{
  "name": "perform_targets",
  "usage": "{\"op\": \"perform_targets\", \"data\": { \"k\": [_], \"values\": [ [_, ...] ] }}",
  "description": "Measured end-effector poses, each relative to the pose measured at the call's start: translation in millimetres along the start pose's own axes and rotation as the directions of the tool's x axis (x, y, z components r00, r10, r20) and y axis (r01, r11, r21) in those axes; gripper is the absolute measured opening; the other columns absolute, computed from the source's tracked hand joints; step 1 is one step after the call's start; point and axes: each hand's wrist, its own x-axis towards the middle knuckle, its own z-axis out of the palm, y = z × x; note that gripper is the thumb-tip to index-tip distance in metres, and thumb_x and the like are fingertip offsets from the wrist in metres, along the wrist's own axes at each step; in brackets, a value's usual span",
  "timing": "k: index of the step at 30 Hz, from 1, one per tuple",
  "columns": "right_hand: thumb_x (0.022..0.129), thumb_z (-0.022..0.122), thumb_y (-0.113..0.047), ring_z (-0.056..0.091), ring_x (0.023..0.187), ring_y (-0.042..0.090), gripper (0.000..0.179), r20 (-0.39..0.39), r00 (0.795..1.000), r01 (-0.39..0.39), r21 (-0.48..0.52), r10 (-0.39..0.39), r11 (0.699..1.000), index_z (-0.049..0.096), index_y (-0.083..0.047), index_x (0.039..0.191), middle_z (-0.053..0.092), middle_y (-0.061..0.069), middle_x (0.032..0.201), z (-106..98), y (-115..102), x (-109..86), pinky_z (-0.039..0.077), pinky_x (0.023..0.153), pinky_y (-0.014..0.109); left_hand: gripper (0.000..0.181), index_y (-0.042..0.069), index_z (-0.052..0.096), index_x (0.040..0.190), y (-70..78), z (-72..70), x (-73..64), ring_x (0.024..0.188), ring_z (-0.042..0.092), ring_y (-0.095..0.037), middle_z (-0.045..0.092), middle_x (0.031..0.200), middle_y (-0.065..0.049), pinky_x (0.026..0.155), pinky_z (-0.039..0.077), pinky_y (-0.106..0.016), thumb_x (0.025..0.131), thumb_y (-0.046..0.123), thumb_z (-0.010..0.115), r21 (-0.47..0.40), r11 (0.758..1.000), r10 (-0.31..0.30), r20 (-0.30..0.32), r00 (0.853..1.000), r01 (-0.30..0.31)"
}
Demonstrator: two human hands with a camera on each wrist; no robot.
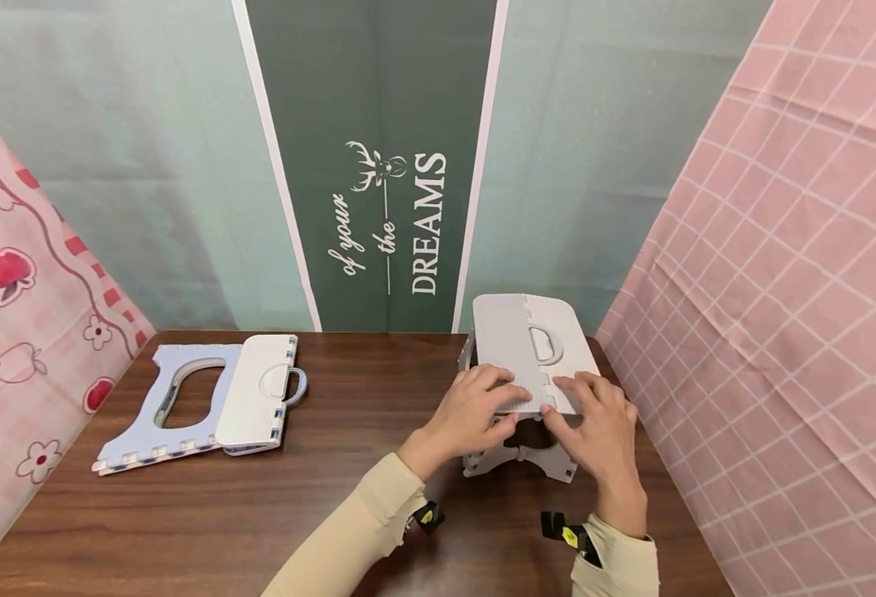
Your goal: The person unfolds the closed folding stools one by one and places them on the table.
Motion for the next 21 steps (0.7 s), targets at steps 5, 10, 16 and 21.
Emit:
{"op": "perform_targets", "data": {
  "k": [5, 10, 16, 21],
  "values": [
    [0.077, 0.067, -0.03, 0.044, 0.1, 0.045, 0.038, -0.003, 1.0, 0.005, -0.006, -0.005, 1.0, 0.064, -0.009, 0.109, 0.052, 0.02, 0.115, 1, 1, -0.9, 0.025, 0.072, 0.06, 0.027, 0.029, 0.066, 0.111, 0.9, 0.3, -0.3, 0.11, 0.048, -0.015, 0.055, 0.116, 0.002, 0.088, 0.038, -0.032, 0.086, 0.031, 0.058, 0.003, 1.0, -0.005, 0.013, 1.0, 0.005],
    [0.077, 0.068, -0.03, 0.044, 0.101, 0.045, 0.039, 0.017, 1.0, -0.003, -0.013, 0.003, 1.0, 0.064, -0.01, 0.111, 0.052, 0.021, 0.116, -2, -2, -0.9, 0.026, 0.073, 0.06, 0.027, 0.03, 0.065, 0.113, 2.4, -4.0, 0.6, 0.111, 0.047, -0.013, 0.054, 0.118, 0.002, 0.089, 0.038, -0.031, 0.087, 0.033, 0.057, 0.015, 1.0, -0.015, 0.053, 0.998, 0.014],
    [0.076, 0.071, -0.032, 0.046, 0.102, 0.047, 0.042, 0.059, 0.998, 0.0, -0.032, 0.002, 0.999, 0.064, -0.009, 0.111, 0.054, 0.021, 0.115, -9, -8, 2.4, 0.028, 0.072, 0.064, 0.031, 0.027, 0.064, 0.118, 6.9, -16.5, 2.3, 0.115, 0.045, -0.015, 0.053, 0.123, -0.001, 0.09, 0.039, -0.032, 0.088, 0.032, 0.058, -0.012, 0.999, -0.033, 0.173, 0.984, 0.036],
    [0.074, 0.073, -0.029, 0.049, 0.1, 0.045, 0.043, 0.055, 0.998, 0.005, -0.037, -0.003, 0.999, 0.065, -0.009, 0.111, 0.057, 0.019, 0.111, -12, -13, 3.8, 0.031, 0.07, 0.062, 0.032, 0.024, 0.063, 0.12, 8.9, -21.2, 1.6, 0.117, 0.045, -0.018, 0.051, 0.125, -0.004, 0.091, 0.04, -0.033, 0.088, 0.031, 0.06, -0.021, 0.999, -0.028, 0.199, 0.98, 0.032]
  ]
}}
